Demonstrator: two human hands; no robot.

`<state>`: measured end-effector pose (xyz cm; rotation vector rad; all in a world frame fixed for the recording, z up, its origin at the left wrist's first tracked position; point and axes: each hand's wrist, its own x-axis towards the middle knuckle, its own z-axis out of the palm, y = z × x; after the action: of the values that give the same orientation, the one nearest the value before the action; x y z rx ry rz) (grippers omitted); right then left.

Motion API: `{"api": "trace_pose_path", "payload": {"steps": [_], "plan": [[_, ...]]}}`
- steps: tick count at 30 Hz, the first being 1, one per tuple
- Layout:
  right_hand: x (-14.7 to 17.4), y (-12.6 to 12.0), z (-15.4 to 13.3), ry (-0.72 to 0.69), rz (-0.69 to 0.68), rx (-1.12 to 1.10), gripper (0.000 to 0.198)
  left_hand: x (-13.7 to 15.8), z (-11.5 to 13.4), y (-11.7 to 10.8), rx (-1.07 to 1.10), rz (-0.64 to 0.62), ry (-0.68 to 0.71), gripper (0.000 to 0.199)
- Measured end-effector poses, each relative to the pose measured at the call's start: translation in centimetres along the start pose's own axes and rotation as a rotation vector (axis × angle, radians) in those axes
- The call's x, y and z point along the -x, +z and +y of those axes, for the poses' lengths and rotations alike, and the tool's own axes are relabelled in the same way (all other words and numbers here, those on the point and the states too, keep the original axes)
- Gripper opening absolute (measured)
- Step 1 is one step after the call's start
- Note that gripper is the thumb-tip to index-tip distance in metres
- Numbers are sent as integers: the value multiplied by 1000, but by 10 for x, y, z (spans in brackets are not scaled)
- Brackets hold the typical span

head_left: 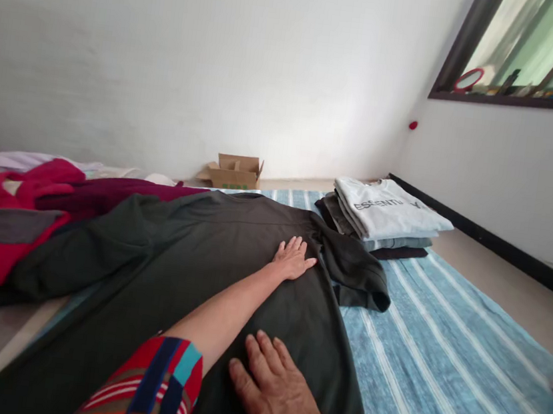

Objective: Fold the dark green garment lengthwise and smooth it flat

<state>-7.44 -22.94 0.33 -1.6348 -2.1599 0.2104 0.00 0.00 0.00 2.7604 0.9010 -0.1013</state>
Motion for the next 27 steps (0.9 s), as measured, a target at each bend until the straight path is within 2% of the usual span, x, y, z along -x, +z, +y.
{"api": "trace_pose_path", "payload": {"steps": [4, 8, 10, 13, 15, 18, 21, 24, 27], "plan": [[26, 11, 14, 45, 44, -15, 73, 8, 6, 1, -10, 2, 0, 71], [21, 14, 19, 36, 199, 31, 67, 12, 7, 2, -17, 24, -6, 69], [15, 7, 27, 75, 304, 48, 53, 14, 5, 2, -14, 45, 0, 67], [11, -11, 46, 204, 425, 97, 22, 14, 5, -1, 0, 98, 1, 59], [12, -24, 58, 330, 452, 173, 17, 12, 7, -4, 18, 157, -9, 52], [17, -41, 72, 543, 389, 281, 21, 4, 19, -14, 47, 273, -8, 44], [20, -53, 77, 750, 222, 267, 24, -3, 39, -23, 66, 363, 67, 47], [21, -61, 81, 898, 25, 205, 27, -7, 63, -28, 65, 368, 198, 50], [24, -67, 85, 941, -75, 129, 33, -10, 86, -27, -1, 318, 277, 60]]}}
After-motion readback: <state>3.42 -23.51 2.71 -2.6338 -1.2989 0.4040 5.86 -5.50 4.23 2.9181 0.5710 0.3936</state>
